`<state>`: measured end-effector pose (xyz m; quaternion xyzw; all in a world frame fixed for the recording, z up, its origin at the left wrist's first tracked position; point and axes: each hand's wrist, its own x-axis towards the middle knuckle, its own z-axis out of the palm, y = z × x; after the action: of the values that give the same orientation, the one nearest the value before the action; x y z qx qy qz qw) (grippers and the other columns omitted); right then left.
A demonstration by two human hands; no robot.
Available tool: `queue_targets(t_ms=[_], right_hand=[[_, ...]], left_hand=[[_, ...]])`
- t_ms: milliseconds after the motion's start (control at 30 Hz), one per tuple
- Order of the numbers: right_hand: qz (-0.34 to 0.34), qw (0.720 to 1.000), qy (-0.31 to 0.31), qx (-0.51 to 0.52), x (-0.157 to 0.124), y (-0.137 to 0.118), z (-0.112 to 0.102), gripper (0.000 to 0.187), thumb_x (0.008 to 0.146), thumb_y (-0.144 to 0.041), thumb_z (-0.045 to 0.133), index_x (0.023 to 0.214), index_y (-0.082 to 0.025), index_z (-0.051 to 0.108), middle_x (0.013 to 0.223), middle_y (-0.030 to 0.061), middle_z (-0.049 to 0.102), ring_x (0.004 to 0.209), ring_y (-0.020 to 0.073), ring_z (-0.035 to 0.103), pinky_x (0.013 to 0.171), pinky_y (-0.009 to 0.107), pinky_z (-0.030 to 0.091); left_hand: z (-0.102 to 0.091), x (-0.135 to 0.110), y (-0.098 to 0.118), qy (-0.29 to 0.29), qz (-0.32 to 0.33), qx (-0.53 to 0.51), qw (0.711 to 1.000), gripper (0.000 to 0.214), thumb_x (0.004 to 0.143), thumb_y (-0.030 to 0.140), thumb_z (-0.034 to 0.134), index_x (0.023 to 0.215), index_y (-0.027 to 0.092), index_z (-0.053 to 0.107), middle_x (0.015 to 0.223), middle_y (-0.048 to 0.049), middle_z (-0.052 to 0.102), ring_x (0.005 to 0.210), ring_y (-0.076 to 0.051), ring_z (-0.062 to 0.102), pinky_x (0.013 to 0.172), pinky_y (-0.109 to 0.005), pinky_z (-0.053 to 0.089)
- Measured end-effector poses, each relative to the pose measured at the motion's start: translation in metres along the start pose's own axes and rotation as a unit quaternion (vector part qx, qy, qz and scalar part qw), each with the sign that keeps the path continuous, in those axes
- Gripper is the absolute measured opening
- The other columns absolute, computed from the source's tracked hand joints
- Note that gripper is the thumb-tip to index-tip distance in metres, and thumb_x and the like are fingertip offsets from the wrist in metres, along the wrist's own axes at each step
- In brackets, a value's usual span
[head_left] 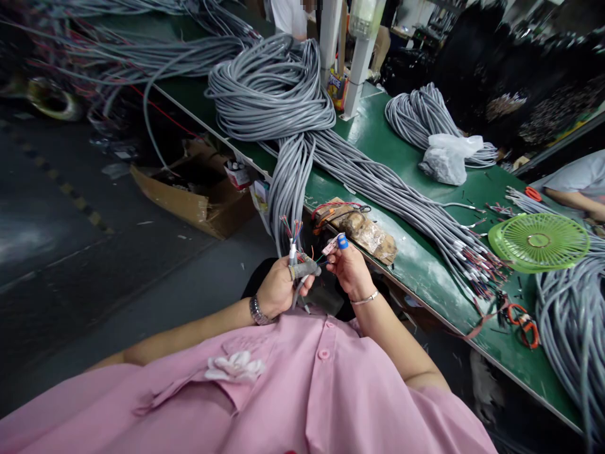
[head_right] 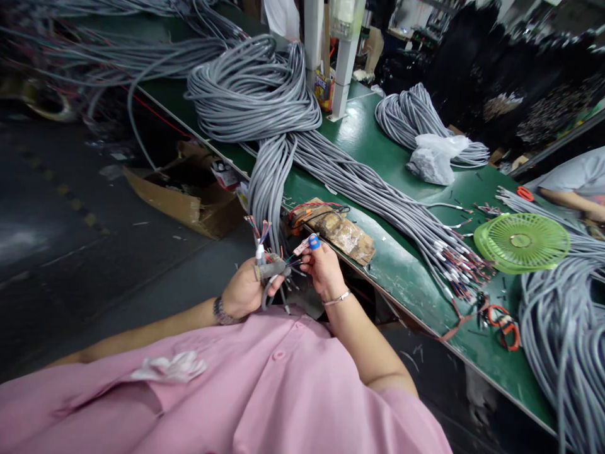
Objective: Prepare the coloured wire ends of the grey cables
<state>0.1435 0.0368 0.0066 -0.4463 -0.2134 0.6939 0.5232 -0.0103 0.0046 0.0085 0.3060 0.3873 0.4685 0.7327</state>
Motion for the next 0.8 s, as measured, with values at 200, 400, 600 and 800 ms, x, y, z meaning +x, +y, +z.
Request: queue_targets(t_ms=[200,400,600,800], right_hand=[[0.031,0.996,-0.049,0.075,-0.001,-0.002,0.0,0.031,0.076,-0.046,0.072,0.089,-0.019,0.067,0.084,0.0007,0.071,0.068,0.0098,0.061,0.062,0.021,0.05],[0.023,0.993,-0.048,0.108,0.002,0.002,-0.001,0.024,0.078,-0.04,0.072,0.093,-0.02,0.069,0.089,0.002,0.073,0.075,0.0111,0.063,0.069,0.023,0.05],[0.048,0.992,-0.079,0.088,-0.004,0.003,-0.006,0.038,0.079,-0.055,0.065,0.091,-0.019,0.068,0.089,0.0022,0.071,0.068,0.0107,0.06,0.064,0.024,0.052],[0.085,0.991,-0.099,0.024,-0.008,-0.005,-0.014,0.051,0.079,-0.066,0.057,0.09,-0.016,0.066,0.083,0.0045,0.069,0.065,0.0117,0.06,0.06,0.023,0.053]], left_hand=[[0.006,0.004,-0.002,0.039,0.008,-0.017,0.999,0.022,0.073,0.032,0.071,0.069,0.015,0.058,0.046,0.0033,0.054,0.036,-0.007,0.045,0.036,-0.018,0.034],[0.009,0.005,-0.006,0.036,-0.001,0.001,0.999,0.021,0.071,0.031,0.072,0.071,0.016,0.058,0.049,0.002,0.059,0.035,-0.008,0.048,0.035,-0.019,0.034],[0.004,-0.002,-0.008,0.028,-0.003,0.026,0.999,0.023,0.072,0.034,0.072,0.071,0.014,0.06,0.048,0.0019,0.058,0.035,-0.008,0.047,0.035,-0.019,0.034],[-0.002,-0.01,-0.008,0.035,0.006,0.033,0.999,0.024,0.071,0.035,0.073,0.073,0.014,0.062,0.049,0.0006,0.06,0.036,-0.009,0.048,0.035,-0.02,0.037]])
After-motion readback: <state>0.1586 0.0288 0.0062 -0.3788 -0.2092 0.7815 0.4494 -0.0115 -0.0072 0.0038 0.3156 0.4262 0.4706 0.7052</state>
